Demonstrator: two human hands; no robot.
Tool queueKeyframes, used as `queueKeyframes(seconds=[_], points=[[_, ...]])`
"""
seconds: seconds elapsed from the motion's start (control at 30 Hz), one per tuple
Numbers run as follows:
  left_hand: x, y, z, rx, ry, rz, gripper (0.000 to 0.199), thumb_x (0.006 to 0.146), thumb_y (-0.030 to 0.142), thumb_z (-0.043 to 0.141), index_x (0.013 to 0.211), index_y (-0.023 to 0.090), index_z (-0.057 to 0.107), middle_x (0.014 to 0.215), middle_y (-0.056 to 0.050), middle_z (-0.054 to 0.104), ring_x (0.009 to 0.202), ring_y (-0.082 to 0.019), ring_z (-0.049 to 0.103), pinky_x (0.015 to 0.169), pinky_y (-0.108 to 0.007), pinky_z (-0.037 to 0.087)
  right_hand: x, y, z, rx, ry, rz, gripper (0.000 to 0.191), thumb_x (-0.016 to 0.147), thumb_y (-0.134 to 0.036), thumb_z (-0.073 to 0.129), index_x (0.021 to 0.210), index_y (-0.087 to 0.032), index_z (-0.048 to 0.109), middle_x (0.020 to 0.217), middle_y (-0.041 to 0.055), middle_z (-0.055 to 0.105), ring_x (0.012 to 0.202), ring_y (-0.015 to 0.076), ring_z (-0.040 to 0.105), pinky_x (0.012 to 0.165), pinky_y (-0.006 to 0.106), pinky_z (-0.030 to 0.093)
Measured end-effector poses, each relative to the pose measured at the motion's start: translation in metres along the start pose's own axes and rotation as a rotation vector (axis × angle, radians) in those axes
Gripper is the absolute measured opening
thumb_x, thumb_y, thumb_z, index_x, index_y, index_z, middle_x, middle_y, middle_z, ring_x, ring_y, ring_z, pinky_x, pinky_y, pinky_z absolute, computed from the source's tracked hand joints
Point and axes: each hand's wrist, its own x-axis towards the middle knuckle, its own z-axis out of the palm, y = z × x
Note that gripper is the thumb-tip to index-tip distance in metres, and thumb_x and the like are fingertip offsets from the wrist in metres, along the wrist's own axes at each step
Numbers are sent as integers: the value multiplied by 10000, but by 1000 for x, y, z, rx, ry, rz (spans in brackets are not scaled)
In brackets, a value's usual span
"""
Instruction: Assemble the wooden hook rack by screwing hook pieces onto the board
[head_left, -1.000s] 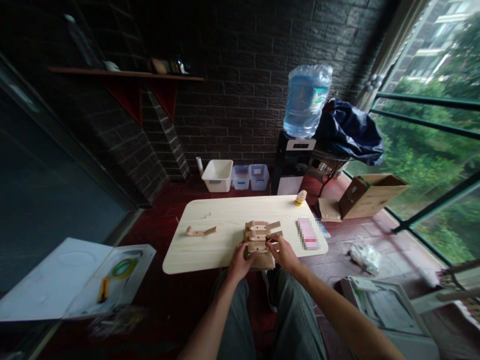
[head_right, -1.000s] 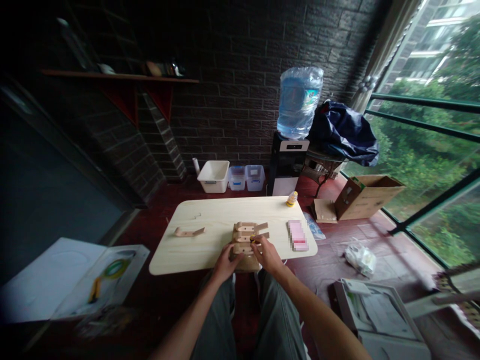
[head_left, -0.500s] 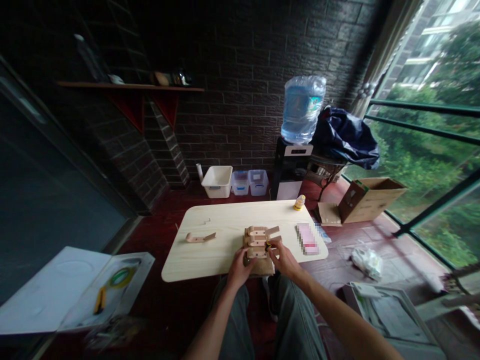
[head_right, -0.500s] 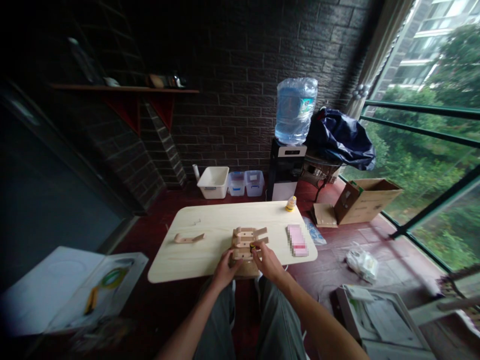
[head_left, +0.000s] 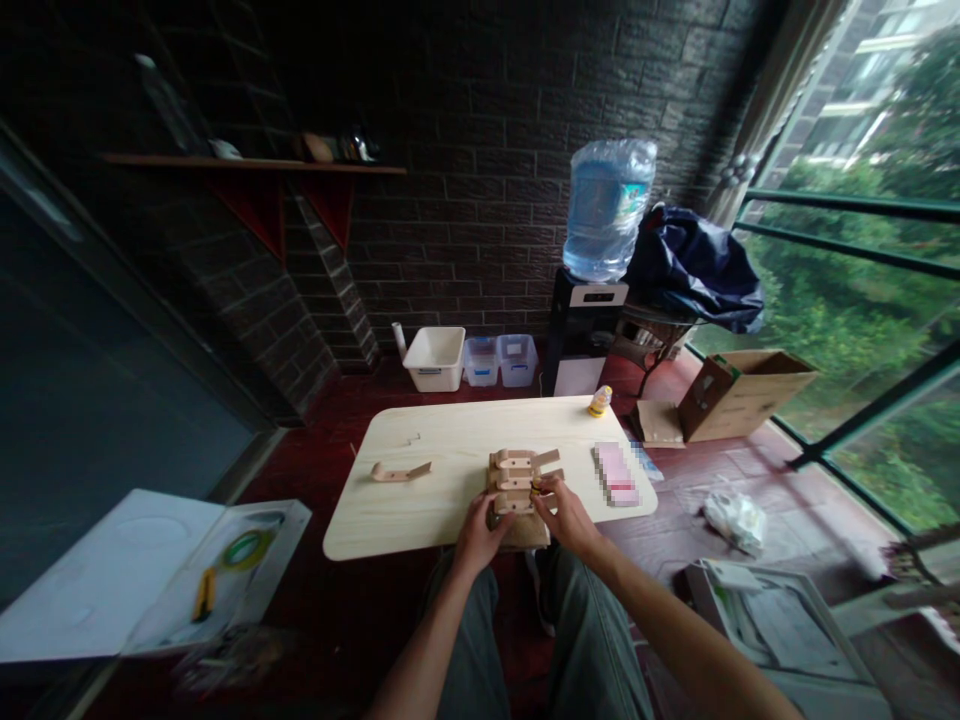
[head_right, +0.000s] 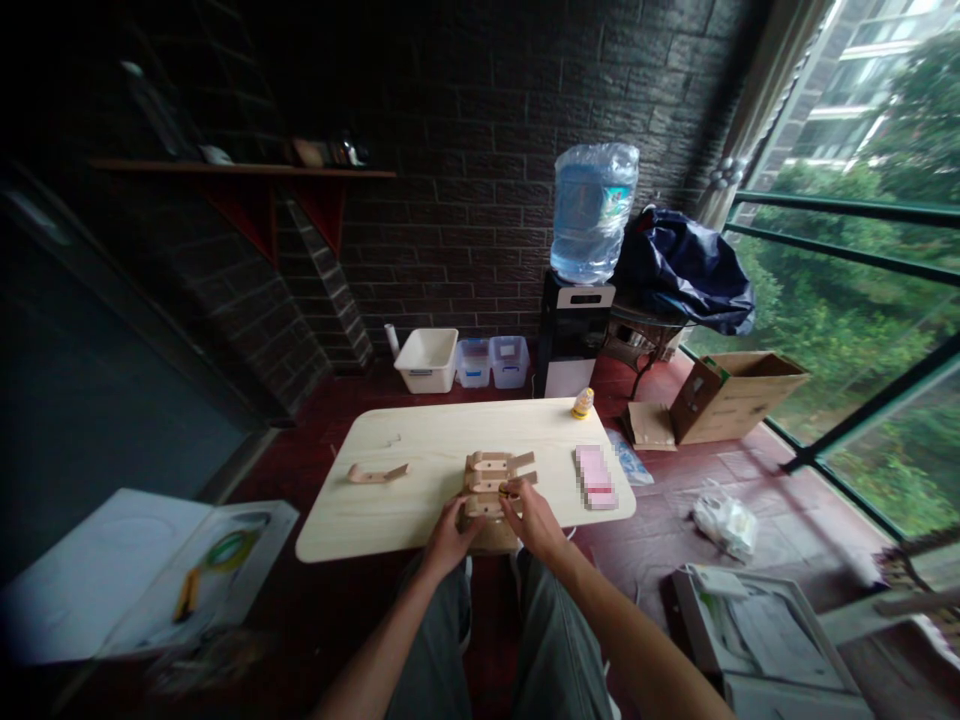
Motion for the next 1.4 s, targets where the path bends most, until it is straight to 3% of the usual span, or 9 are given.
queueKeyframes(seconds=[0.4, 0.93, 1.4], points=[[-4, -4, 2, -4, 20, 7, 468, 865, 533, 694, 1240, 261, 631, 1354, -114, 664, 1294, -282, 623, 1117, -477, 499, -2, -7, -8, 6, -74, 30, 269, 1014, -247, 524, 1283, -246, 520, 1170, 109, 728, 1066, 235, 733, 905, 419, 610], [-1, 5, -2, -15, -20, -11, 452, 870, 536, 682, 1230, 268, 629, 1342, -102, 657, 1304, -275, 605, 1139, -494, 479, 2, 1, -1, 18, -36, 49, 236, 1002, -305, 580, 1229, -238, 572, 1140, 105, 725, 1061, 236, 720, 937, 440, 600], [-4, -3, -1, -19, -10, -13, 473, 878, 555, 661, 1234, 246, 623, 1366, -123, 649, 1315, -288, 603, 1130, -499, 478, 3, -13, -1, 27, -66, 72, 268, 990, -211, 536, 1256, -244, 547, 1202, 109, 735, 1080, 241, 730, 931, 440, 599]])
